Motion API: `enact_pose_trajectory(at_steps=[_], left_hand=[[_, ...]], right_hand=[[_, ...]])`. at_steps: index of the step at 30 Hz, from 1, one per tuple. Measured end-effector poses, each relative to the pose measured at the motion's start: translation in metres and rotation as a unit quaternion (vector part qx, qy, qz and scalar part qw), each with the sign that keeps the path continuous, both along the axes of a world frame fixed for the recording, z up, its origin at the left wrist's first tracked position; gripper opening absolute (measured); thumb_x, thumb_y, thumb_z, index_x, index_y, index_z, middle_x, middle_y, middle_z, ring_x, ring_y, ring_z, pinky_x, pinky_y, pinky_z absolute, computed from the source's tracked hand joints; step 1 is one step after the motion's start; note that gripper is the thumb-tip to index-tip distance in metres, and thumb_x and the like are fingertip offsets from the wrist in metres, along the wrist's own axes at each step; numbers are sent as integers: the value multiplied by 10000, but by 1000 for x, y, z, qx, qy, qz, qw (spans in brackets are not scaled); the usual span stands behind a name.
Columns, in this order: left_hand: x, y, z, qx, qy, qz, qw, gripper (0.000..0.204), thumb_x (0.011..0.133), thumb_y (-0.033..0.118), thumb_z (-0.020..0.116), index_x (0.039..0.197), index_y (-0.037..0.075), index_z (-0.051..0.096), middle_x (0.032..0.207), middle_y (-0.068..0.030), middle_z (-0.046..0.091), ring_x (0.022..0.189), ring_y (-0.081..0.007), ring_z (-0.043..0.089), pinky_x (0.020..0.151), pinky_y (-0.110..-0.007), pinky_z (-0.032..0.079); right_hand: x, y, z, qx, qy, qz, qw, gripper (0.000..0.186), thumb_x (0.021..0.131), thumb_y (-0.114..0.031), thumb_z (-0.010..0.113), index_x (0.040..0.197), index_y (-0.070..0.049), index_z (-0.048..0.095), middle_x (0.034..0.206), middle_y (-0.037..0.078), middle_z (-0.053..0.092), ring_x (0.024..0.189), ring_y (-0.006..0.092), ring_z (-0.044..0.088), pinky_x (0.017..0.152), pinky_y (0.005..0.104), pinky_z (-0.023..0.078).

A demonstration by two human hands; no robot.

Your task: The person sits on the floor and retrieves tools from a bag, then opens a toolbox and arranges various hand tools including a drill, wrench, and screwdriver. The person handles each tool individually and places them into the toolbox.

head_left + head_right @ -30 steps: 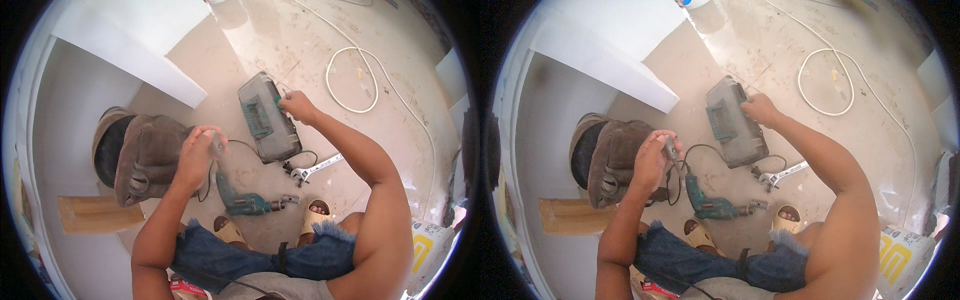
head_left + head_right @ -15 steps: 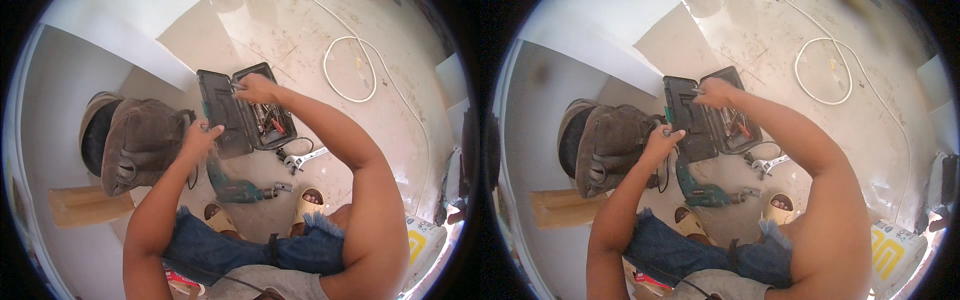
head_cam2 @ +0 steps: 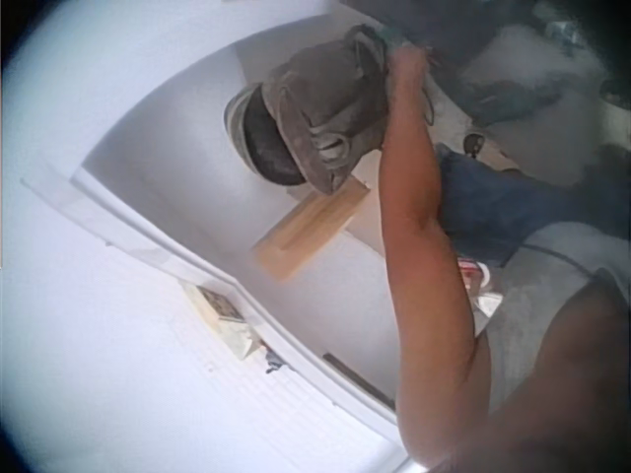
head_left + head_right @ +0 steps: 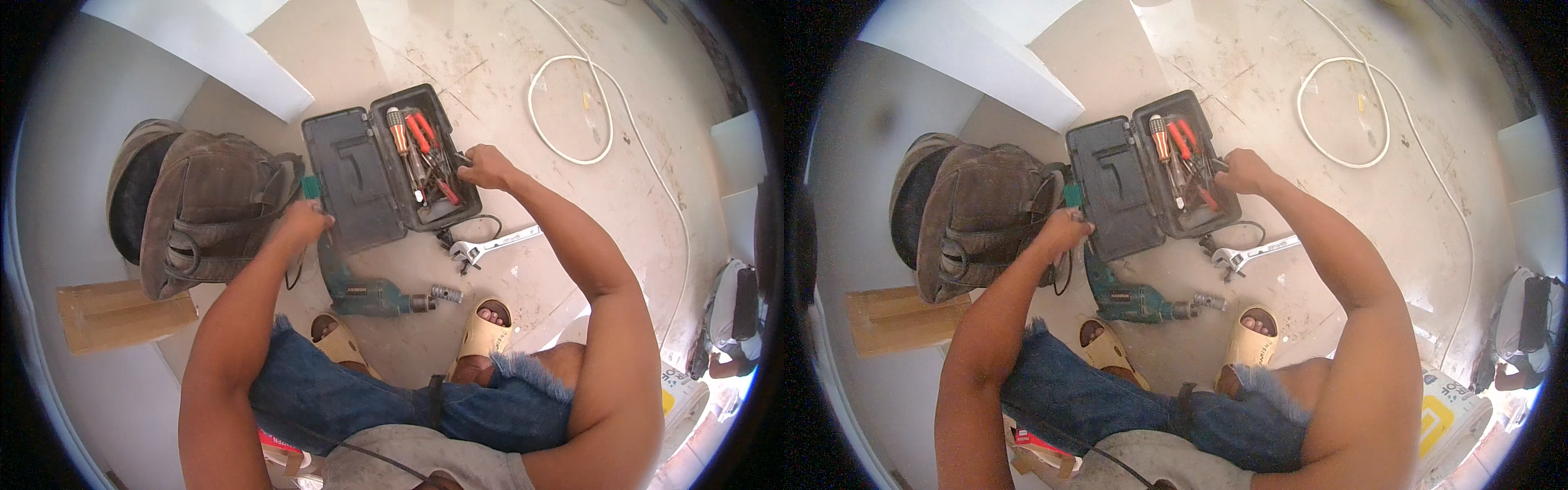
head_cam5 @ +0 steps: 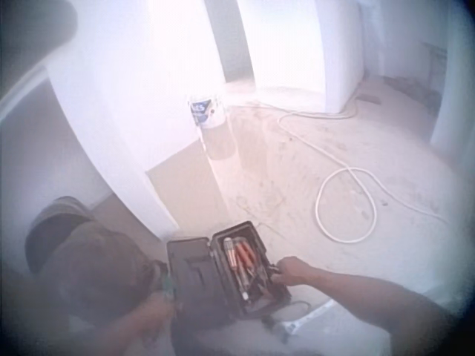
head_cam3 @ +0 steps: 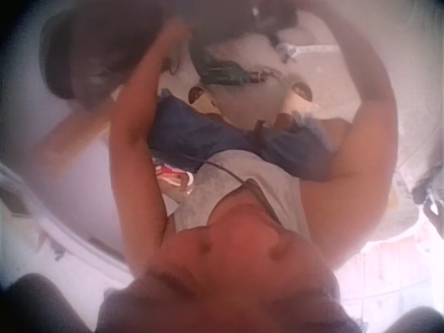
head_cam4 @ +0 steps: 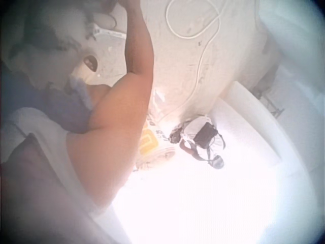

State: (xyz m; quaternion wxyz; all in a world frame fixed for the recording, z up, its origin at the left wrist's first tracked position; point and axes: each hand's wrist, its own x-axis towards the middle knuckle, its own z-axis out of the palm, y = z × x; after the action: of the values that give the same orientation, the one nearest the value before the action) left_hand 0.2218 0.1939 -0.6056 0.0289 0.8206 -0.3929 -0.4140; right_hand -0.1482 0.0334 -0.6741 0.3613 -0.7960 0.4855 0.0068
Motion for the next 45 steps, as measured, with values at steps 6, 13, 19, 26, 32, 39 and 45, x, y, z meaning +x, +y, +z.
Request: enact_pose_trajectory(at_steps=[6, 13, 19, 26, 32, 39, 45], left_hand=[[-23, 17, -18, 49, -50, -118, 990, 595, 879, 265, 751, 1355, -42, 568, 1160, -212, 700, 1095, -373, 666, 950, -463, 505], [-17, -5, -24, 25, -78, -228, 970, 449, 881, 240, 719, 1224, -27, 608, 1169, -265, 673, 1133, -431, 642, 966, -478, 505], [-67, -30, 115, -135, -21, -177, 975, 412, 892, 288, 724, 1191, 47, 574, 1010, -186, 656, 928, -313, 644, 846, -425, 504], [-75, 23, 205, -191, 60, -136, 970, 349, 908, 241, 712, 1178, 70, 572, 894, -53, 563, 788, -155, 520, 744, -306, 455], [-33, 23, 178, -135, 108, 60, 983, 300, 906, 161, 698, 1173, 96, 580, 887, 9, 565, 764, -87, 524, 724, -244, 436], [-3, -3, 164, -254, 207, 111, 938, 464, 906, 127, 658, 1336, 3, 535, 931, -10, 599, 818, -107, 571, 780, -262, 455], [-13, -8, 157, -251, 290, 128, 915, 423, 958, 152, 622, 1341, 0, 524, 863, 3, 569, 705, -86, 524, 682, -247, 435]], right_hand=[[-24, -4, 13, 98, 51, 38, 993, 455, 812, -377, 644, 845, 71, 717, 776, 271, 696, 787, 426, 703, 760, 479, 552], [-8, -21, 43, -3, 74, 74, 994, 467, 828, -407, 670, 860, 56, 724, 848, 271, 710, 846, 428, 704, 782, 485, 550], [61, -46, 28, -61, 14, 25, 998, 444, 829, -353, 684, 967, 68, 714, 1000, 279, 711, 944, 429, 703, 835, 480, 559], [122, -58, -32, -69, 109, -63, 990, 387, 798, -270, 705, 978, 72, 706, 1016, 263, 725, 1009, 369, 723, 839, 439, 581], [102, -63, 0, 38, -37, 120, 991, 359, 803, -232, 706, 986, 74, 665, 799, 185, 732, 750, 314, 719, 718, 439, 566], [-17, -74, 60, 164, -328, -269, 891, 400, 888, -212, 716, 1204, 19, 636, 654, -47, 473, 474, 55, 389, 424, 234, 280], [-84, -80, 45, 183, -109, -274, 938, 257, 887, -239, 677, 997, -7, 661, 563, 37, 574, 442, 69, 435, 398, 257, 251]])
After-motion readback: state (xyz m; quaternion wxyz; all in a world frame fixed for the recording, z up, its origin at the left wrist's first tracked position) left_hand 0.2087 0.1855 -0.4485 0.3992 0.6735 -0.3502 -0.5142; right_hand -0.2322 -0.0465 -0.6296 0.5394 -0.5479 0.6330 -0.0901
